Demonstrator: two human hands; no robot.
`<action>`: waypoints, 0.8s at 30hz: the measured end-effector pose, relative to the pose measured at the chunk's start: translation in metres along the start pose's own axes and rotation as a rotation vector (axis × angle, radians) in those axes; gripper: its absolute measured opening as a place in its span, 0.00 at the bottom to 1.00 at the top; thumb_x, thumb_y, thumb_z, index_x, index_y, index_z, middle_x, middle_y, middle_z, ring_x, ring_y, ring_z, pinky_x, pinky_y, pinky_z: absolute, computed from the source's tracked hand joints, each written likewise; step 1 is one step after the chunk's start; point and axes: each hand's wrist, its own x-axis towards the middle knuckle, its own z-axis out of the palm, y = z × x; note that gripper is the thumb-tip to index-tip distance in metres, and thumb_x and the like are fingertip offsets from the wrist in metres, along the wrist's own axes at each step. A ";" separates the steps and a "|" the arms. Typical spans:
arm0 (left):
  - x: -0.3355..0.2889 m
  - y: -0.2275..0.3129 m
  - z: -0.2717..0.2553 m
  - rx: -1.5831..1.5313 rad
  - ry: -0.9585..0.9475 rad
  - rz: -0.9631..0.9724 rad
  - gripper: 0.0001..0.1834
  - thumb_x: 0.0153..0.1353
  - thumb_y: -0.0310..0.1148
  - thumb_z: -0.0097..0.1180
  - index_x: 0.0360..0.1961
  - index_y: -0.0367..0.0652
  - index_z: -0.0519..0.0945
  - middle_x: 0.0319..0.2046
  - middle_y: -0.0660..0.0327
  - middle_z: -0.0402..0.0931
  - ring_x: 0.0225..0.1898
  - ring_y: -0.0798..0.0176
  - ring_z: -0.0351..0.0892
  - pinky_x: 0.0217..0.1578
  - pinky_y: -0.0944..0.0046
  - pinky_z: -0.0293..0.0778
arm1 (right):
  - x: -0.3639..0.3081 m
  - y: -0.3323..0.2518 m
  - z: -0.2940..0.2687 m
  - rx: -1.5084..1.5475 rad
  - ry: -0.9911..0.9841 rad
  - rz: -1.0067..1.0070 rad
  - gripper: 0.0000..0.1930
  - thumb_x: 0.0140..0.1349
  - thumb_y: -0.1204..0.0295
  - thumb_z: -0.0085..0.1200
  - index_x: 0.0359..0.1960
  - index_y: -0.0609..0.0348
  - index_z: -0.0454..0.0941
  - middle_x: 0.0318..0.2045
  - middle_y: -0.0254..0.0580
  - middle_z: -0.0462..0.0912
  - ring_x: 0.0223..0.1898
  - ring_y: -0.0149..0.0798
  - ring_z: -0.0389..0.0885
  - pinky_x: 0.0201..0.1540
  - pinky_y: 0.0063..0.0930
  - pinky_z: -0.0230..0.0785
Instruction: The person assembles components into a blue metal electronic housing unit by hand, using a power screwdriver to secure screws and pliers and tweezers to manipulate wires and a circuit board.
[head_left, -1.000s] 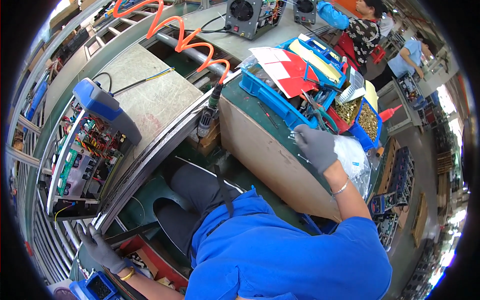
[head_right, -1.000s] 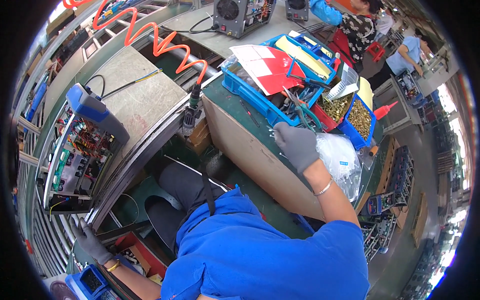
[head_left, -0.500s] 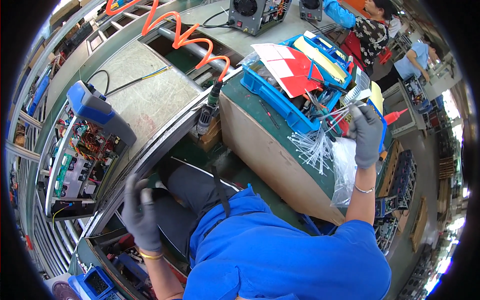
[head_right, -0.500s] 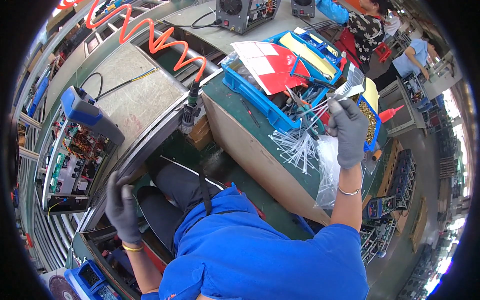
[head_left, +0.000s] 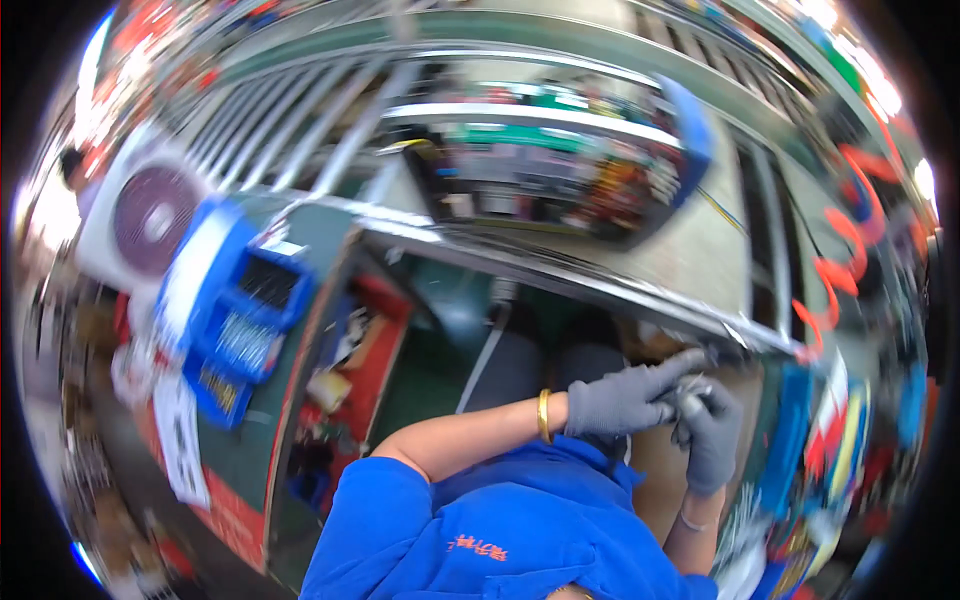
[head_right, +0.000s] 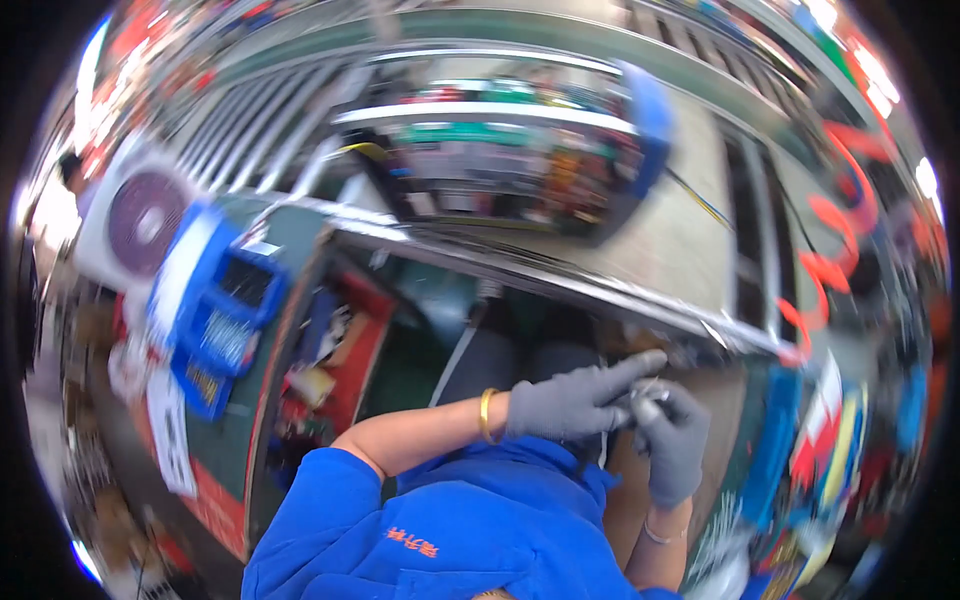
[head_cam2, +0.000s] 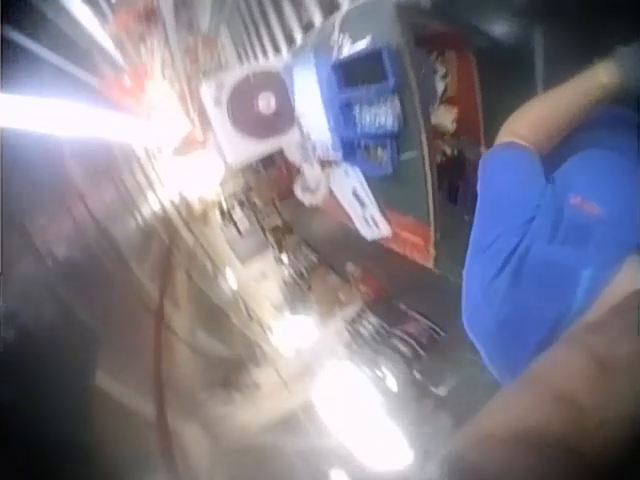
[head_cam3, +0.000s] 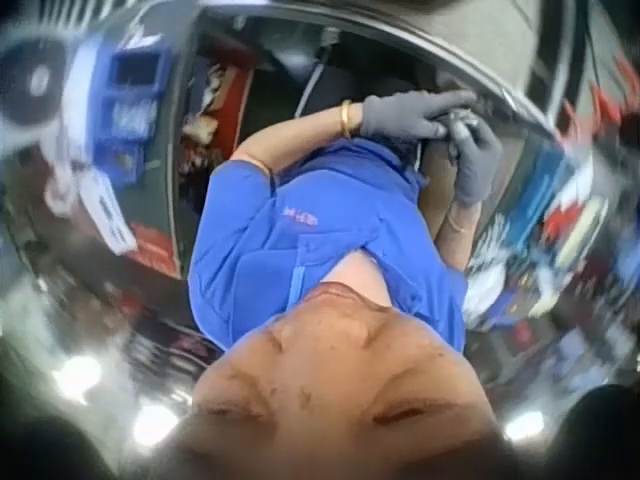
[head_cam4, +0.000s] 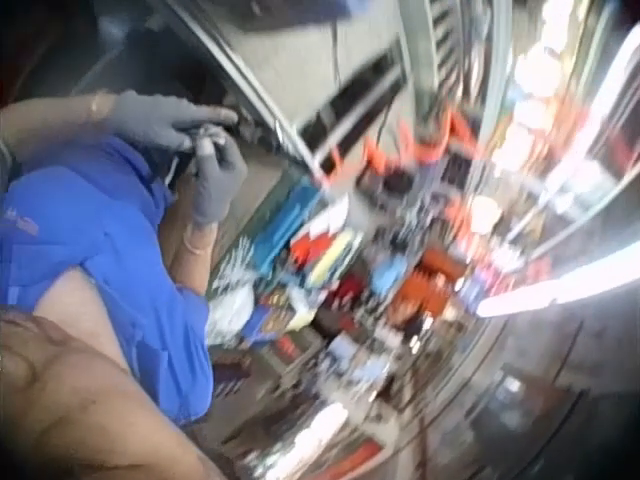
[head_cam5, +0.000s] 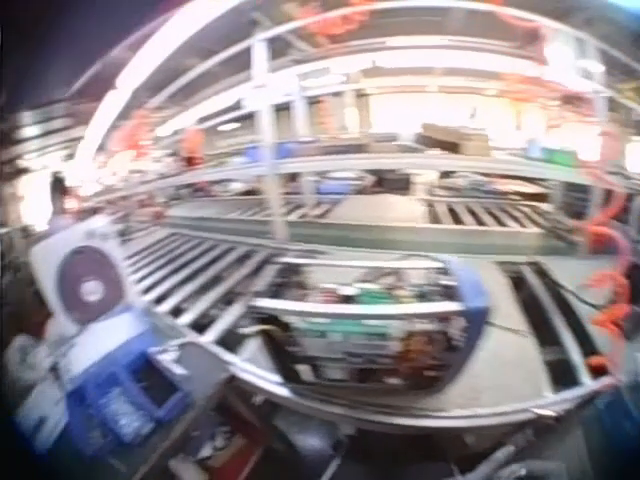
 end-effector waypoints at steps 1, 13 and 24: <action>-0.019 -0.008 -0.013 0.053 0.058 0.007 0.40 0.69 0.34 0.54 0.78 0.43 0.52 0.59 0.41 0.75 0.56 0.47 0.80 0.58 0.54 0.74 | 0.009 0.008 0.019 -0.071 -0.093 0.022 0.08 0.65 0.70 0.60 0.35 0.64 0.83 0.18 0.30 0.76 0.15 0.20 0.69 0.17 0.15 0.59; -0.316 0.069 -0.190 0.881 1.422 -0.193 0.22 0.67 0.38 0.57 0.59 0.40 0.78 0.42 0.60 0.83 0.39 0.65 0.80 0.47 0.62 0.75 | 0.098 0.020 0.172 -0.376 -0.728 -0.423 0.20 0.67 0.71 0.58 0.59 0.65 0.77 0.31 0.34 0.81 0.33 0.27 0.78 0.40 0.24 0.73; -0.487 0.090 -0.452 1.492 1.387 -1.353 0.19 0.60 0.47 0.64 0.51 0.54 0.85 0.52 0.54 0.82 0.53 0.49 0.82 0.54 0.50 0.77 | 0.102 0.049 0.146 -0.449 -0.528 -0.175 0.13 0.64 0.75 0.57 0.50 0.64 0.82 0.24 0.40 0.83 0.28 0.29 0.82 0.35 0.26 0.74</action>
